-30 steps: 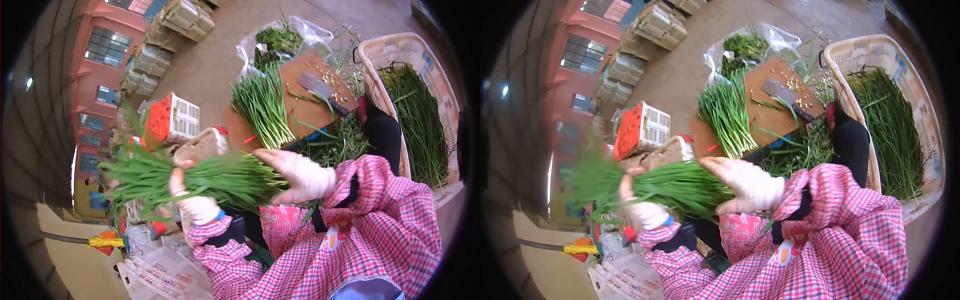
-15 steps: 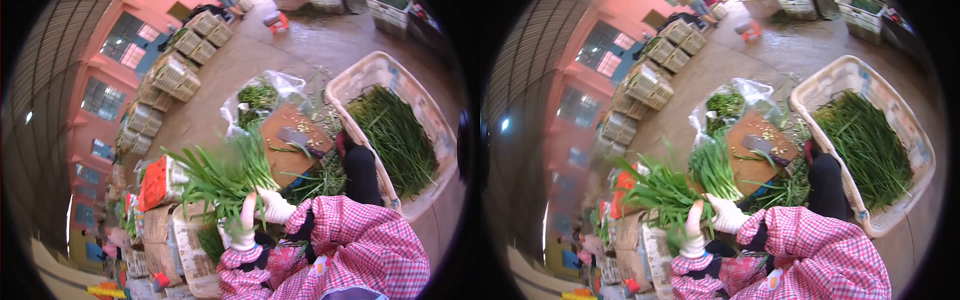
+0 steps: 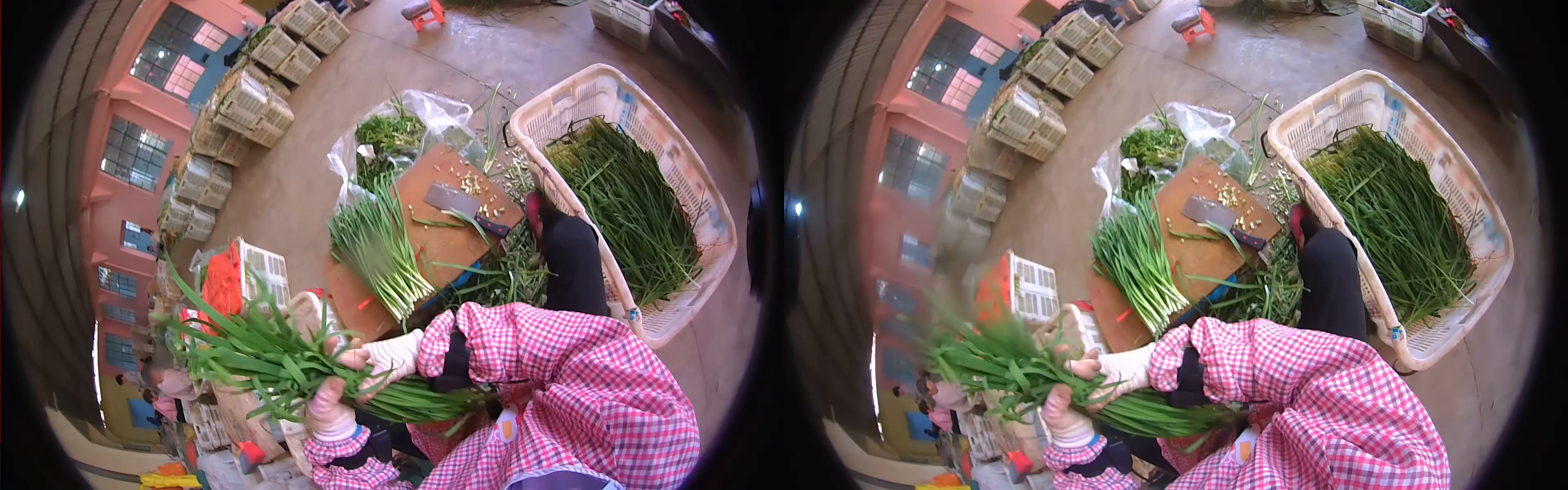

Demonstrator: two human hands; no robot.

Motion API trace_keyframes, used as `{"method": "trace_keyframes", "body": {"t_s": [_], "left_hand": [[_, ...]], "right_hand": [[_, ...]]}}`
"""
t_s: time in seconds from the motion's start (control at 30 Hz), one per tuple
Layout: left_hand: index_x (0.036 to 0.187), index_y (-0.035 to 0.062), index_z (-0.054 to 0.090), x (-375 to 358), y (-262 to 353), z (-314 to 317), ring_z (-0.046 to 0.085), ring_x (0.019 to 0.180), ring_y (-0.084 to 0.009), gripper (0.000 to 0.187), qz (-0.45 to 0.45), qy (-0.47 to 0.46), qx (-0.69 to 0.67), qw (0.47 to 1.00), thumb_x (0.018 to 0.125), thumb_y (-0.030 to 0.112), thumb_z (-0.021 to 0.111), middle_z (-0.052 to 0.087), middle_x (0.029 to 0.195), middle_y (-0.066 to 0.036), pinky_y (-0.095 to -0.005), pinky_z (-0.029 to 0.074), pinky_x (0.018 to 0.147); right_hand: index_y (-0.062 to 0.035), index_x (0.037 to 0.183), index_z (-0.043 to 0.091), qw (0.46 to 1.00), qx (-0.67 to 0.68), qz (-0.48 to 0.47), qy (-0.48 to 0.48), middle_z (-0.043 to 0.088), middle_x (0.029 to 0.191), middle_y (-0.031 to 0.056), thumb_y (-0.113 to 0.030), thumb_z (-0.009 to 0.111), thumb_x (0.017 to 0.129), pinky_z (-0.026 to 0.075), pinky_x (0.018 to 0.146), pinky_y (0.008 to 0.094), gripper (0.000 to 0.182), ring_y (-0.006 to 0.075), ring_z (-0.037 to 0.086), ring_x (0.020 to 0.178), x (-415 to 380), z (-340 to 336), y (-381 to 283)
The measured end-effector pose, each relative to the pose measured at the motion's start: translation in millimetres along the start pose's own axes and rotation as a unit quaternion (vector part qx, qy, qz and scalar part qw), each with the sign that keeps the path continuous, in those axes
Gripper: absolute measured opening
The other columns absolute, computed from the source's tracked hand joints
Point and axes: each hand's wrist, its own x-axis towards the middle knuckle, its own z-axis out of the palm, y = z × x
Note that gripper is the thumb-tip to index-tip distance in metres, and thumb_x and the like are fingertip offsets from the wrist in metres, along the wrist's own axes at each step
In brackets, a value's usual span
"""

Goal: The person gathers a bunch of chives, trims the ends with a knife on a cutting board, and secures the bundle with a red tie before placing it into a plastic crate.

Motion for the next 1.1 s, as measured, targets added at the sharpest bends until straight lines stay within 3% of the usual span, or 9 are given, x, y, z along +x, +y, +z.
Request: {"method": "trace_keyframes", "body": {"t_s": [0.1,0.2,0.3,0.37,0.4,0.43,0.5,1.03,1.1], "left_hand": [[0.109,0.0006,0.057,-6.9,-0.9,-5.2,0.061,0.087,-0.0264,0.036,0.031,0.118,-0.052,0.991,0.083,0.024,0.066,0.066,0.085,-0.009,-0.0406,0.05,0.083],[0.094,0.0028,0.06,-5.5,18.0,-41.6,0.061,0.084,-0.0243,0.029,0.027,0.325,-0.146,0.934,0.087,0.032,0.06,0.063,0.083,-0.008,-0.0406,0.05,0.08],[0.083,0.0057,0.06,-7.2,25.0,-67.7,0.061,0.081,-0.022,0.03,0.046,0.348,-0.149,0.924,0.089,0.035,0.059,0.063,0.084,-0.01,-0.0373,0.052,0.073],[0.082,0.006,0.06,-15.4,25.8,-99.7,0.062,0.079,-0.0192,0.03,0.025,0.326,-0.173,0.929,0.089,0.035,0.058,0.064,0.082,-0.009,-0.0357,0.052,0.07],[0.081,0.0068,0.064,-19.4,27.1,-107.5,0.062,0.089,-0.0286,0.032,0.017,0.297,-0.191,0.935,0.091,0.036,0.055,0.066,0.082,-0.01,-0.0468,0.047,0.091],[0.081,0.0068,0.064,-21.9,25.8,-110.9,0.062,0.089,-0.0286,0.032,0.017,0.299,-0.189,0.935,0.091,0.036,0.055,0.066,0.082,-0.01,-0.0468,0.047,0.091],[0.084,0.007,0.061,-23.1,27.2,-103.8,0.061,0.075,-0.0189,0.028,0.051,0.364,-0.15,0.918,0.09,0.034,0.058,0.064,0.083,-0.007,-0.0352,0.052,0.069],[0.098,0.0004,0.06,-26.6,-15.1,-173.2,0.063,0.084,-0.0309,0.04,0.056,0.333,-0.222,0.915,0.086,0.038,0.061,0.066,0.093,-0.015,-0.045,0.051,0.084],[0.088,0.0091,0.063,-26.4,-14.9,-177.7,0.061,0.09,-0.0338,0.026,0.067,0.462,-0.205,0.86,0.087,0.034,0.058,0.063,0.084,-0.012,-0.0493,0.047,0.087]], "right_hand": [[-0.0005,0.13,0.045,0.989,-0.054,0.123,-0.06,0.058,0.115,0.0061,-0.028,0.068,0.086,0.043,0.092,0.0328,0.057,0.0143,0.051,0.105,-16.5,-3.3,-21.1],[0.0055,0.134,0.04,0.976,-0.095,0.191,-0.034,0.055,0.125,0.0123,-0.04,0.07,0.082,0.039,0.1,0.0352,0.075,0.0183,0.05,0.112,-60.3,-46.8,20.8],[0.002,0.131,0.045,0.944,-0.08,0.316,0.054,0.06,0.112,0.0066,-0.042,0.072,0.081,0.05,0.081,0.0301,0.072,0.0141,0.057,0.097,-103.7,-54.7,21.1],[-0.0017,0.123,0.053,0.946,-0.049,0.281,0.154,0.061,0.077,0.0013,-0.032,0.067,0.086,0.04,0.045,0.021,0.05,0.0081,0.054,0.059,-118.6,-55.3,34.6],[-0.0017,0.123,0.053,0.947,-0.047,0.28,0.152,0.061,0.077,0.0013,-0.032,0.067,0.086,0.04,0.045,0.021,0.05,0.0081,0.054,0.059,-121.5,-53.9,29.4],[-0.0021,0.118,0.056,0.95,-0.015,0.27,0.158,0.055,0.068,-0.0013,-0.029,0.066,0.087,0.036,0.043,0.0218,0.042,0.0068,0.048,0.052,-123.9,-54.0,20.3],[-0.0042,0.1,0.062,0.956,0.064,0.23,0.17,0.045,0.055,-0.0045,-0.022,0.064,0.089,0.026,0.041,0.0232,0.021,0.0049,0.037,0.044,-128.4,-51.9,13.7],[0.0002,0.1,0.064,0.877,-0.114,0.225,0.41,0.047,0.054,-0.0012,-0.023,0.06,0.09,0.028,0.04,0.0225,0.026,0.0062,0.039,0.044,-206.6,-46.2,-68.7],[-0.0007,0.101,0.064,0.878,-0.102,0.187,0.429,0.05,0.056,-0.0004,-0.023,0.059,0.089,0.031,0.041,0.0222,0.025,0.0071,0.042,0.045,-230.3,-49.0,-87.7]]}}
